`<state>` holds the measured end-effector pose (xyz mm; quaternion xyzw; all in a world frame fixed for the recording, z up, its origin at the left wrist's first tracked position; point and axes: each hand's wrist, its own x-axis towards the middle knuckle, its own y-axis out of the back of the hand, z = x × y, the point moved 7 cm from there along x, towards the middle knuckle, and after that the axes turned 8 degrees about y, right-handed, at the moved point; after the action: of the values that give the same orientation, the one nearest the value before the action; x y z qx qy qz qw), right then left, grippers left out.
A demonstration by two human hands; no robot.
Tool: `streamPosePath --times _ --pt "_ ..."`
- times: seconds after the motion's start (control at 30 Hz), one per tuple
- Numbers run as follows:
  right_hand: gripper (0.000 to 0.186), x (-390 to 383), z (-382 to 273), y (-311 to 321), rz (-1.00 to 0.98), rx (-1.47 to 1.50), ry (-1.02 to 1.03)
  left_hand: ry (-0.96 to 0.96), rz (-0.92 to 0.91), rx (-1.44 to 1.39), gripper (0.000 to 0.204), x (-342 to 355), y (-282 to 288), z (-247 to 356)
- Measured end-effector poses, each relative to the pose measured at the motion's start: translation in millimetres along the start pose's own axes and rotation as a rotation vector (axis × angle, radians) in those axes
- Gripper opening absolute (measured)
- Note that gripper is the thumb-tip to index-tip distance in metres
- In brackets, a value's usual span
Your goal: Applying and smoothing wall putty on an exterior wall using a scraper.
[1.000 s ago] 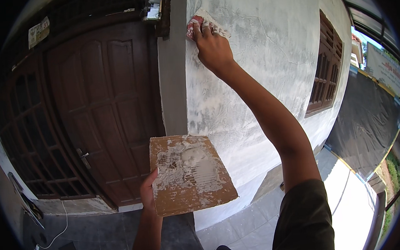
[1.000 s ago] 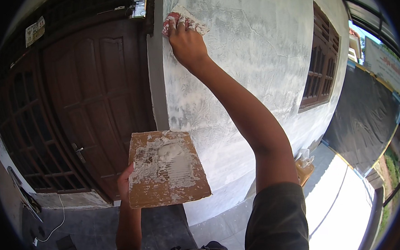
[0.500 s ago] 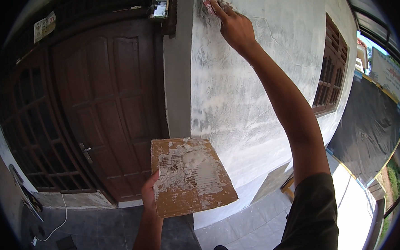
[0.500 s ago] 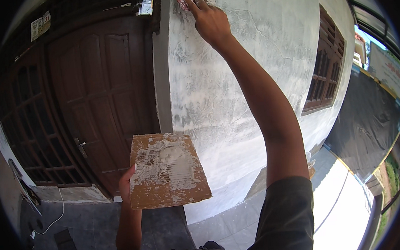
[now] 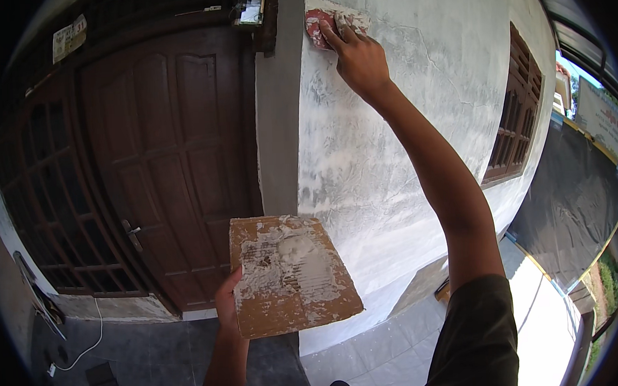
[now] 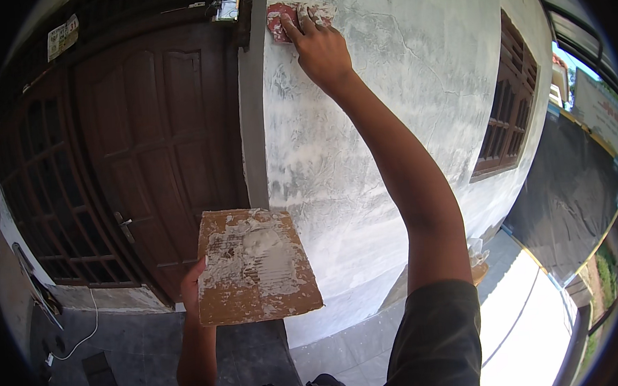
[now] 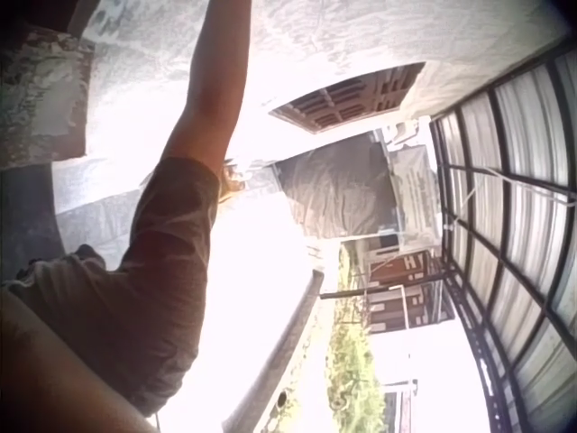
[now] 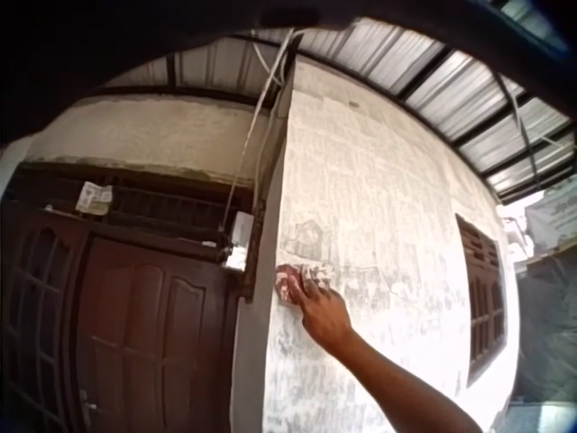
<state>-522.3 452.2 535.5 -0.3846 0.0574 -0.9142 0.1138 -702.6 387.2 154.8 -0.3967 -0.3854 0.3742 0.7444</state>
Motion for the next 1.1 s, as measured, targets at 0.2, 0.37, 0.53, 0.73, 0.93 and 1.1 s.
streamPosePath --times 0.2,0.37,0.53,0.73,0.93,1.1 --pt "0.054 -0.7 -12.6 -1.6 -0.059 0.036 0.000 0.020 -0.057 -0.015 0.041 2.3 -11.8 -5.5" --pt "0.051 -16.1 -28.6 11.1 -0.100 0.027 0.027 0.001 -0.065 0.006 0.041 -1.7 -17.0 -5.5" --pt "0.057 -50.4 -84.8 76.6 -0.310 0.492 -0.035 -0.010 -0.082 0.012 0.040 -12.4 -13.4 -5.7" --pt "0.023 -73.8 -64.2 99.6 -0.320 1.606 -0.903 -0.023 -0.047 0.028 0.040 -20.5 -14.2 -2.1" --pt "0.026 -128.9 -106.8 106.3 -0.404 1.879 -1.269 -0.097 -0.016 0.045 0.039 -25.8 3.2 0.7" --pt "0.027 -184.4 -156.3 112.6 -0.588 1.995 -1.542 -0.079 -0.074 0.013 0.038 -21.2 10.6 -3.9"
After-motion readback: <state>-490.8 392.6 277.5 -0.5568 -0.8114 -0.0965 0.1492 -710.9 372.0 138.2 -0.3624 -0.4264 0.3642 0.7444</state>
